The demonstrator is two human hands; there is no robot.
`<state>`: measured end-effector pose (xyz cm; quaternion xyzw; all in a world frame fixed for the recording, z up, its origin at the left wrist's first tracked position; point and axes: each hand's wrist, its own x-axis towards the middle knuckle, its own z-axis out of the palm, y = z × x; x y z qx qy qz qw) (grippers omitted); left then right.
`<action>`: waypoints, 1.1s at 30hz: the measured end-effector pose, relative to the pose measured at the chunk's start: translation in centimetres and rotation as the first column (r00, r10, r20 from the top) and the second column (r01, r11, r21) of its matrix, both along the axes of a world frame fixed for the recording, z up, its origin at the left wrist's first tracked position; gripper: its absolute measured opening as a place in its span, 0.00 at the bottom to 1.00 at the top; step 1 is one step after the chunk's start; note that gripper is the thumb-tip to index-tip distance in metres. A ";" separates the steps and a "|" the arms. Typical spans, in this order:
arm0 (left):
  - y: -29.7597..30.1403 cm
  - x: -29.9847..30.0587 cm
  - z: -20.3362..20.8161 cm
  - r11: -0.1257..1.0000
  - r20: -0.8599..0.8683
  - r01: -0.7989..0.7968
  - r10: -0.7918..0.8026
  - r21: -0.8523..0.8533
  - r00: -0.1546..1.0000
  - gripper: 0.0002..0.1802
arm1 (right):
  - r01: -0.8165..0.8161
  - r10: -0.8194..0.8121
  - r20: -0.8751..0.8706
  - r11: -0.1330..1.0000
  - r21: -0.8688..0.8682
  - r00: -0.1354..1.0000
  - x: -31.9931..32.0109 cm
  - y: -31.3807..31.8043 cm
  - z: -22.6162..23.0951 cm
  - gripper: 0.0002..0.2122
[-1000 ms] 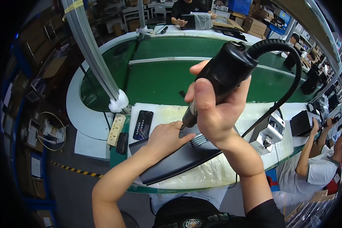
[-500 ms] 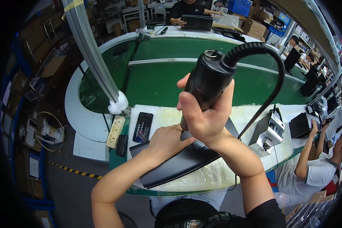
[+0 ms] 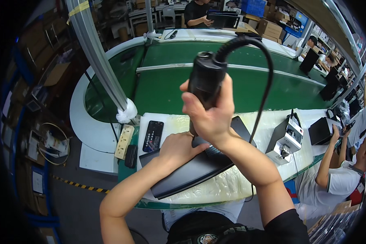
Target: Assembling an electronic enclosure using an electric screwdriver on an assembly line.
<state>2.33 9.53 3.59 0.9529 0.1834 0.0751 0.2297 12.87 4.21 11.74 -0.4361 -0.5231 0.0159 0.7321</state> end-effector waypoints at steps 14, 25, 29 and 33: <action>7.6 -9.7 -3.0 0.735 0.348 0.081 0.219 -0.674 0.912 0.29 | 0.376 -0.425 0.077 0.860 0.344 0.902 6.0 -15.5 5.4 0.27; 6.9 -10.5 -3.8 0.608 0.459 -0.115 0.697 -0.785 0.550 0.28 | 0.896 -0.896 -0.062 0.434 0.096 0.440 16.2 -30.7 -6.9 0.21; 2.7 -3.8 11.0 0.897 0.377 -0.115 0.291 -0.426 0.879 0.27 | 0.890 -0.890 -0.099 0.428 0.158 0.446 18.3 -30.5 -7.9 0.16; -3.7 4.3 15.8 0.989 0.327 0.144 -0.124 -0.036 0.937 0.20 | 0.924 -0.924 -0.029 0.381 0.031 0.381 21.1 -31.0 -11.8 0.26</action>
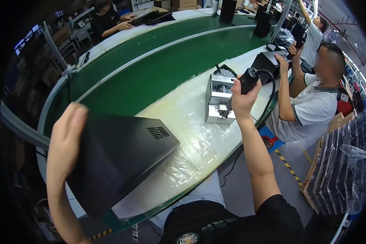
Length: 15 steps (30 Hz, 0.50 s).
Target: Assembling an electronic enclosure using an electric screwdriver on an assembly line.
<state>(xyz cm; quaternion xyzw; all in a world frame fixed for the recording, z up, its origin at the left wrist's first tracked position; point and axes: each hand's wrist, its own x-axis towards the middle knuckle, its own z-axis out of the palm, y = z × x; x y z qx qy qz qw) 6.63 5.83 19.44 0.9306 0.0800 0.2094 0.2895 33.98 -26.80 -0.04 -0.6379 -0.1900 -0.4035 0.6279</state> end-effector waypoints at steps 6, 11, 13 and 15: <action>-4.7 7.8 0.4 0.925 -0.178 0.221 -0.172 0.310 0.969 0.33 | 0.012 -0.019 -0.054 0.991 -0.130 0.998 -0.1 0.9 2.1 0.20; -4.6 12.0 0.3 0.934 -0.291 0.276 -0.205 0.229 0.935 0.38 | -0.303 0.304 0.010 0.942 0.143 0.952 -3.1 3.3 14.8 0.14; -3.4 12.0 -0.2 0.944 -0.288 0.279 -0.221 0.178 0.932 0.38 | -0.363 0.342 0.145 0.919 0.155 0.928 -4.2 5.3 20.3 0.10; -3.4 12.2 -0.8 0.938 -0.227 0.295 -0.251 0.184 0.941 0.39 | -0.458 0.412 0.249 0.874 0.162 0.876 -4.6 6.7 25.0 0.12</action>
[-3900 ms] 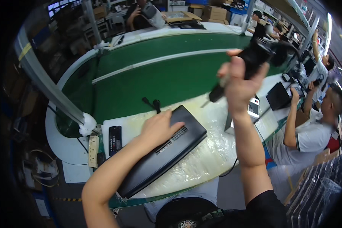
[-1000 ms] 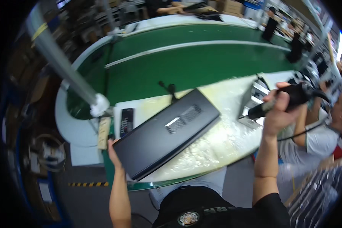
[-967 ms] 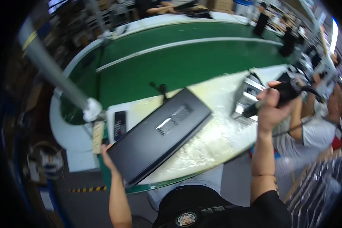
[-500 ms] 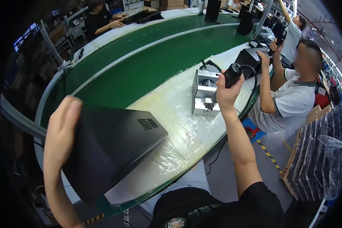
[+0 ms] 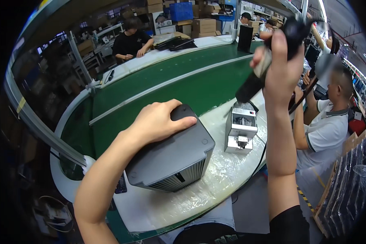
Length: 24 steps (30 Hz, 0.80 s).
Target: Assembling an electronic enclosure using an electric screwdriver on an assembly line.
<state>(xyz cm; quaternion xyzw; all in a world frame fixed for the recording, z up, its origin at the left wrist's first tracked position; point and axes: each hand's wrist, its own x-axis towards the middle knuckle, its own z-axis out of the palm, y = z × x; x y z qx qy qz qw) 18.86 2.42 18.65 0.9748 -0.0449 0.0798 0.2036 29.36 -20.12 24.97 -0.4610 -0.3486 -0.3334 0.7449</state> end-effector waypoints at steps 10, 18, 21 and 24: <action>-0.6 -0.2 0.5 1.000 -0.078 -0.023 0.024 0.007 0.997 0.38 | -0.197 0.208 0.090 0.974 -0.116 0.974 -2.4 9.0 5.8 0.14; -0.3 0.0 0.6 1.000 -0.094 -0.025 0.026 0.007 0.995 0.38 | -0.285 0.302 0.072 0.940 -0.186 0.950 -3.0 10.4 5.3 0.16; -0.3 0.1 0.6 1.000 -0.103 -0.021 0.023 0.015 0.994 0.38 | -0.269 0.293 0.117 0.945 -0.188 0.949 -2.9 11.0 4.6 0.15; -0.3 0.1 0.5 1.000 -0.096 -0.008 0.009 0.013 0.995 0.39 | -0.278 0.297 0.077 0.941 -0.195 0.952 -3.2 11.1 4.4 0.14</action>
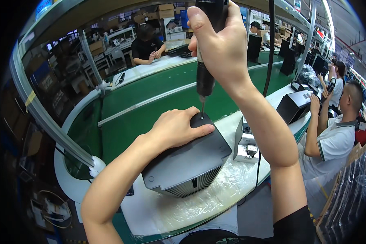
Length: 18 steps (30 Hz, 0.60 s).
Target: Assembling an electronic enclosure using an electric screwdriver on an assembly line.
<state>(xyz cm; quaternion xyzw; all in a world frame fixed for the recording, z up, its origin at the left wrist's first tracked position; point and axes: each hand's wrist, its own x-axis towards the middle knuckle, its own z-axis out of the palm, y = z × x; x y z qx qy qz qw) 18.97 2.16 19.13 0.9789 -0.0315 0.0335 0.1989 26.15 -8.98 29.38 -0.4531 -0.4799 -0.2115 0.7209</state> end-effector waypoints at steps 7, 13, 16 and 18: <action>0.0 -0.1 0.1 1.000 -0.008 0.014 -0.014 -0.002 1.000 0.40 | -0.020 0.012 -0.156 0.999 -0.049 0.988 0.8 0.5 -0.3 0.12; 0.0 0.2 0.2 1.000 -0.023 0.021 -0.021 0.003 1.000 0.41 | 0.004 -0.003 -0.027 1.000 0.020 1.000 2.6 1.1 -1.4 0.19; 0.9 0.1 0.2 0.998 -0.007 0.055 -0.055 -0.020 0.998 0.41 | 0.108 -0.108 -0.015 0.994 -0.012 0.994 2.2 1.6 -1.1 0.18; 1.2 -0.2 1.4 0.988 -0.106 0.112 -0.124 -0.107 0.987 0.35 | 0.324 -0.326 -0.009 0.943 -0.078 0.945 2.4 -0.6 -0.1 0.17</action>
